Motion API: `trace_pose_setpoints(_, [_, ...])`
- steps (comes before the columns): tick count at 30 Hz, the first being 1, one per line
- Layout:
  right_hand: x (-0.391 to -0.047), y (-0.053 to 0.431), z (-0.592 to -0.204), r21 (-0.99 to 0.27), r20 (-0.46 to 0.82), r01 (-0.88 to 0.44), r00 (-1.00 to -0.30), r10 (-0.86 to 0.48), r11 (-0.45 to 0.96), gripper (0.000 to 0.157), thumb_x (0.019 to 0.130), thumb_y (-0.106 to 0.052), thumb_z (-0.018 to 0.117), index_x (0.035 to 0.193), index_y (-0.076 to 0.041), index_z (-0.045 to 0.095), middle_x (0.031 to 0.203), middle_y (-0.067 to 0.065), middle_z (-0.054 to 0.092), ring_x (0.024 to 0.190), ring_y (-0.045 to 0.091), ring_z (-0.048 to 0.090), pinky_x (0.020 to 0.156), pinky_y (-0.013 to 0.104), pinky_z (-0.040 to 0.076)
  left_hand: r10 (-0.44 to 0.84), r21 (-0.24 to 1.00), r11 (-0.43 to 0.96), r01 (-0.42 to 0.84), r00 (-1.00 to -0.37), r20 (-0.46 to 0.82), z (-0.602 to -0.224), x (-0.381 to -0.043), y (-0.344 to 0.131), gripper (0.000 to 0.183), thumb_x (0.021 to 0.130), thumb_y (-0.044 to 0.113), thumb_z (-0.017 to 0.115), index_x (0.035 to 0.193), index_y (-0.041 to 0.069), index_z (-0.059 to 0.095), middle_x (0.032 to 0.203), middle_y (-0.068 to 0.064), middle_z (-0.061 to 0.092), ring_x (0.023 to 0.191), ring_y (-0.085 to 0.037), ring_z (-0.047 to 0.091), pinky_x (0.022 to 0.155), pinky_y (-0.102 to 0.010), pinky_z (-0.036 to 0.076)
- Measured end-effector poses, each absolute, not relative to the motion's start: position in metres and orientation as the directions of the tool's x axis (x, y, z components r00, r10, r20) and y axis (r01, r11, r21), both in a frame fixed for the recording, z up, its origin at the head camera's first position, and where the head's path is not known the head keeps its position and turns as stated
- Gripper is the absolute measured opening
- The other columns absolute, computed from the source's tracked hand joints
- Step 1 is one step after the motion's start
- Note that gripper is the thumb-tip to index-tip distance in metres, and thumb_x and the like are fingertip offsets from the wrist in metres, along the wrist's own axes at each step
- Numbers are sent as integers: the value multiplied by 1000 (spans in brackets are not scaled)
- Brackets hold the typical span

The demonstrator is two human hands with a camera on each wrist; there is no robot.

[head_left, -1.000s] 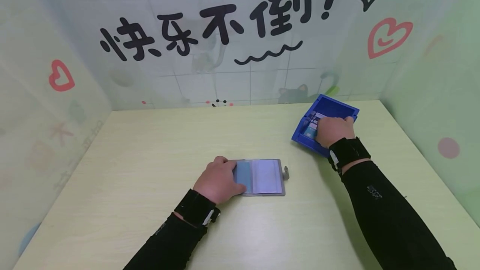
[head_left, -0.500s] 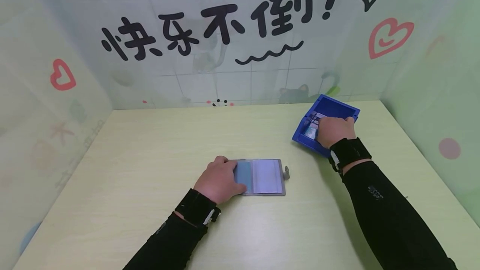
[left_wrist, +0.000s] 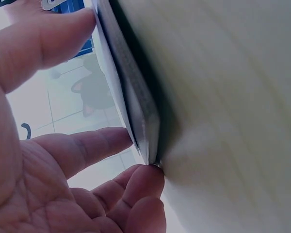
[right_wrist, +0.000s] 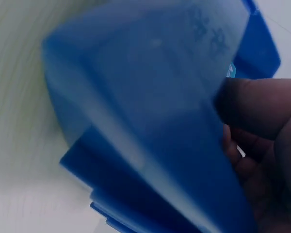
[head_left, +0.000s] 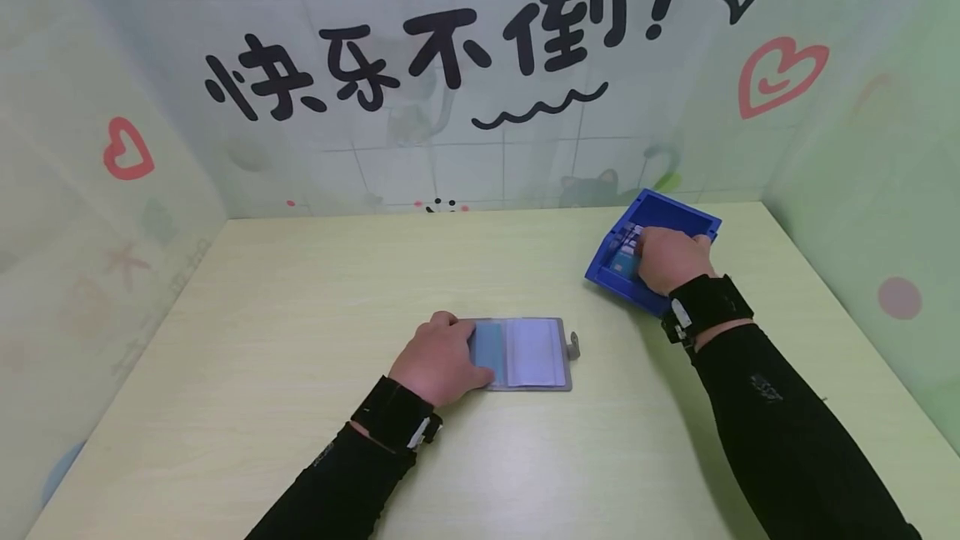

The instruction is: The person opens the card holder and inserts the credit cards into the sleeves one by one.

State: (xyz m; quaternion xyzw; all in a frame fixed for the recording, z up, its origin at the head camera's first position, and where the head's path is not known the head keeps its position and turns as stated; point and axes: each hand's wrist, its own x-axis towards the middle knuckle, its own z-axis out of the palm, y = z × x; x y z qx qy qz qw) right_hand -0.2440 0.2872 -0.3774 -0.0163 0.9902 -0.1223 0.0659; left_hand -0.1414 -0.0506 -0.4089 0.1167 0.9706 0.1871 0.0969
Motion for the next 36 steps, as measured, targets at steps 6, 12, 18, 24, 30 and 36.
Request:
trace_pose_setpoints(6, [-239, 290, -370, -286, -133, -82, -983, -125, 955, 23, 102, -10, 62, 120, 0, 71, 122, 23, 72, 112, 44, 65, 107, 76, 33, 261, 384, 904, 189, -954, -147, -409, -142, -51, 69, 87, 39, 84, 141, 3, 64, 138, -21, 58, 111, -35, 61, 94, -46, 58])
trace_pose_setpoints(12, [-235, 291, -365, -286, -123, -129, -978, -170, 950, 26, 103, -12, 63, 124, 2, 72, 124, 24, 72, 115, 46, 66, 108, 79, 34, 260, 384, 904, 187, -954, -147, -410, -141, -52, 69, 87, 39, 84, 141, 3, 64, 138, -21, 58, 111, -34, 61, 95, -46, 58])
trace_pose_setpoints(18, [-222, 291, -351, -361, -45, -117, -989, -143, 925, 33, 107, -9, 55, 132, 9, 65, 130, 32, 66, 114, 48, 65, 99, 65, 51, 262, 384, 904, 189, -954, -147, -410, -142, -52, 69, 87, 40, 84, 142, 3, 64, 137, -20, 58, 111, -34, 61, 95, -46, 58])
trace_pose_setpoints(24, [-206, 284, -338, -444, 87, -100, -994, -67, 890, 32, 108, -12, 53, 127, 10, 66, 118, 30, 69, 91, 37, 64, 80, 51, 53, 261, 375, 907, 190, -954, -148, -409, -142, -51, 69, 88, 40, 83, 142, 4, 63, 139, -21, 58, 111, -34, 61, 95, -45, 58])
trace_pose_setpoints(30, [-190, 252, -339, -531, 114, -116, -991, -65, 839, 33, 107, -17, 60, 132, 3, 68, 109, 22, 75, 85, 29, 65, 71, 38, 52, 254, 381, 907, 180, -955, -154, -409, -142, -52, 70, 88, 40, 84, 143, 3, 63, 140, -21, 57, 111, -33, 61, 95, -45, 58])
trace_pose_setpoints(36, [-179, 214, -358, -650, 31, -129, -989, -144, 749, 41, 106, -15, 63, 146, -9, 60, 95, 12, 69, 78, 24, 61, 64, 30, 49, 252, 390, 904, 174, -955, -158, -409, -143, -51, 71, 87, 40, 84, 143, 3, 63, 139, -20, 57, 110, -33, 61, 94, -45, 58])
